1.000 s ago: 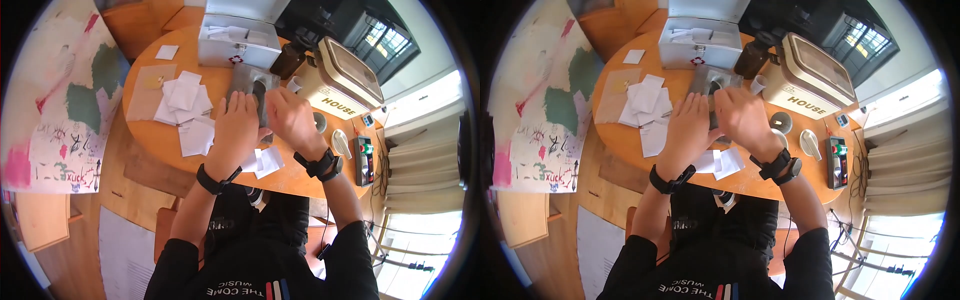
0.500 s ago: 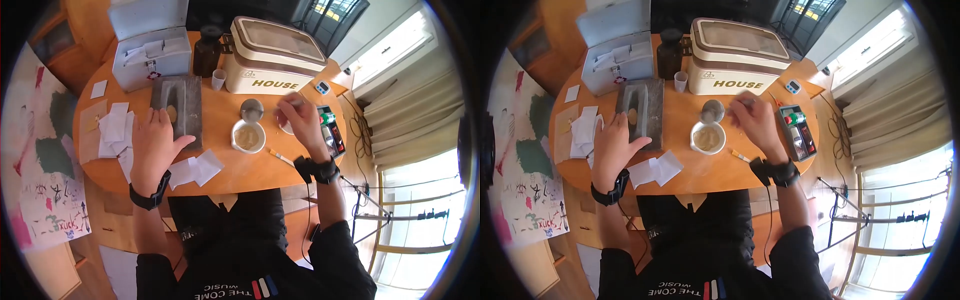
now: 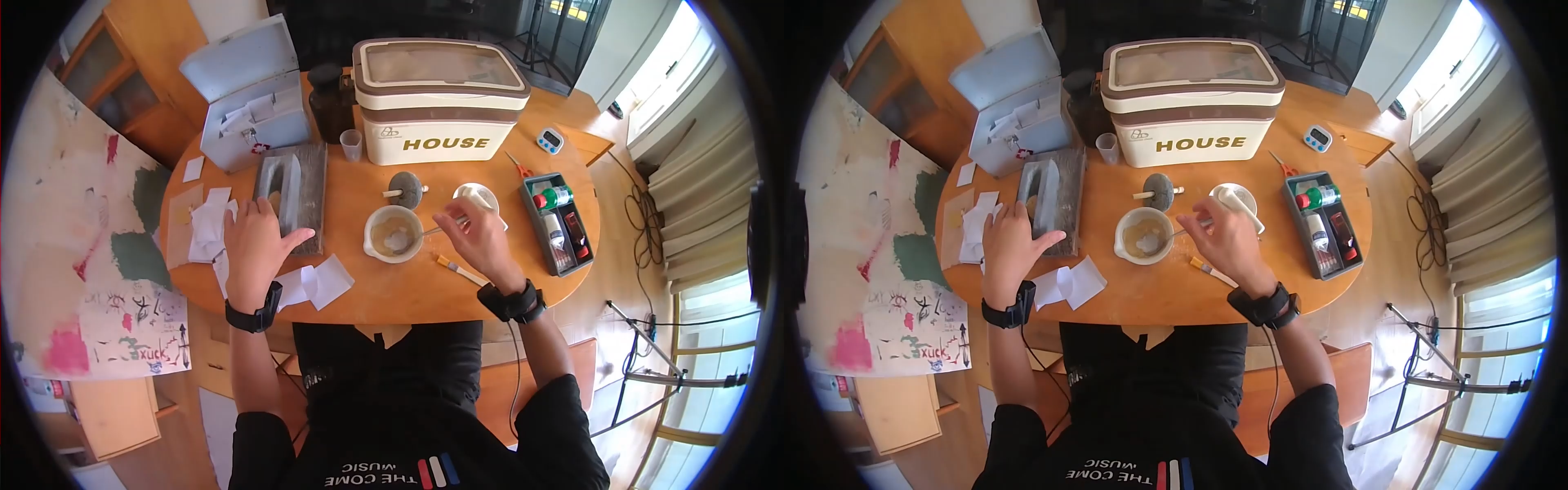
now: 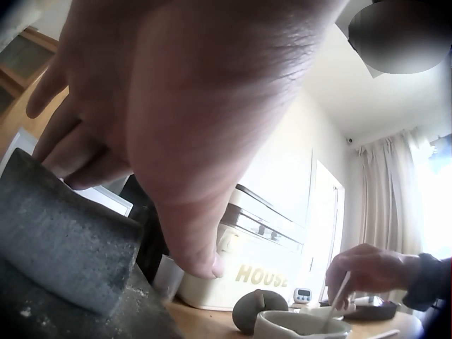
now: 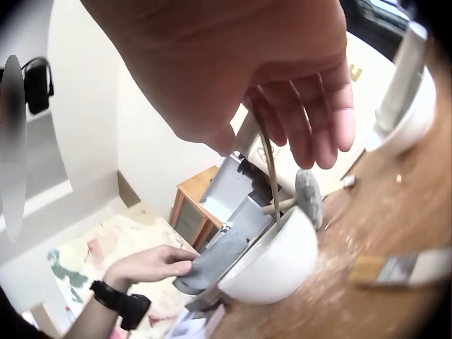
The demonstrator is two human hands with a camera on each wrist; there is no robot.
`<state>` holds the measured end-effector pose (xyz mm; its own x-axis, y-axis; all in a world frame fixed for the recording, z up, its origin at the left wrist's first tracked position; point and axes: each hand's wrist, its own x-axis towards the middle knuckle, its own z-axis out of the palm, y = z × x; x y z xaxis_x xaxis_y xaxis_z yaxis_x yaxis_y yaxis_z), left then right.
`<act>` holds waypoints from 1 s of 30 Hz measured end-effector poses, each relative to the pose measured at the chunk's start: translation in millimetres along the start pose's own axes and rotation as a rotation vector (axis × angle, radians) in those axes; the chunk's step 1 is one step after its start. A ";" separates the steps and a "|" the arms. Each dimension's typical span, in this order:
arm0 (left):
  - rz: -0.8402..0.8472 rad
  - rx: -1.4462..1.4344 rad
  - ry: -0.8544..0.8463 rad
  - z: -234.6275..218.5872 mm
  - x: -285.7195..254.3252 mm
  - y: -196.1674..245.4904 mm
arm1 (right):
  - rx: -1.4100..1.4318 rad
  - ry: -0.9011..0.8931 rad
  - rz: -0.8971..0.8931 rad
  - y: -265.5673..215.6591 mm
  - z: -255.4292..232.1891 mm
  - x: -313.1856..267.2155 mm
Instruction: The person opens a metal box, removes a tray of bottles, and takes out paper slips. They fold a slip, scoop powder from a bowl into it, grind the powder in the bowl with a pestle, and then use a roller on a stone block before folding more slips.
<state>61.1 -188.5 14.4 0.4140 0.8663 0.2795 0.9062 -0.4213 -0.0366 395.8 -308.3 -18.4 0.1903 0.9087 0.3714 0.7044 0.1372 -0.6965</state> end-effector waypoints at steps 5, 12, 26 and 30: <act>0.056 0.031 0.041 4.6 -0.7 -2.0 | -0.111 -0.029 -0.236 11.9 -22.0 32.4; 0.055 -0.023 0.046 2.9 -2.5 -3.1 | -0.187 -0.531 -0.157 69.8 5.3 110.7; 0.011 -0.143 0.020 5.4 -12.1 -17.2 | -0.351 -0.790 -0.209 56.1 35.7 138.0; -0.026 -0.163 -0.059 -0.1 -12.5 -15.3 | -0.356 -0.785 -0.154 54.8 42.6 135.1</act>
<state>42.0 -192.9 11.5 0.3990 0.8899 0.2211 0.8930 -0.4319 0.1270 431.1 -161.2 -32.6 -0.3581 0.9170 -0.1757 0.8799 0.2685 -0.3920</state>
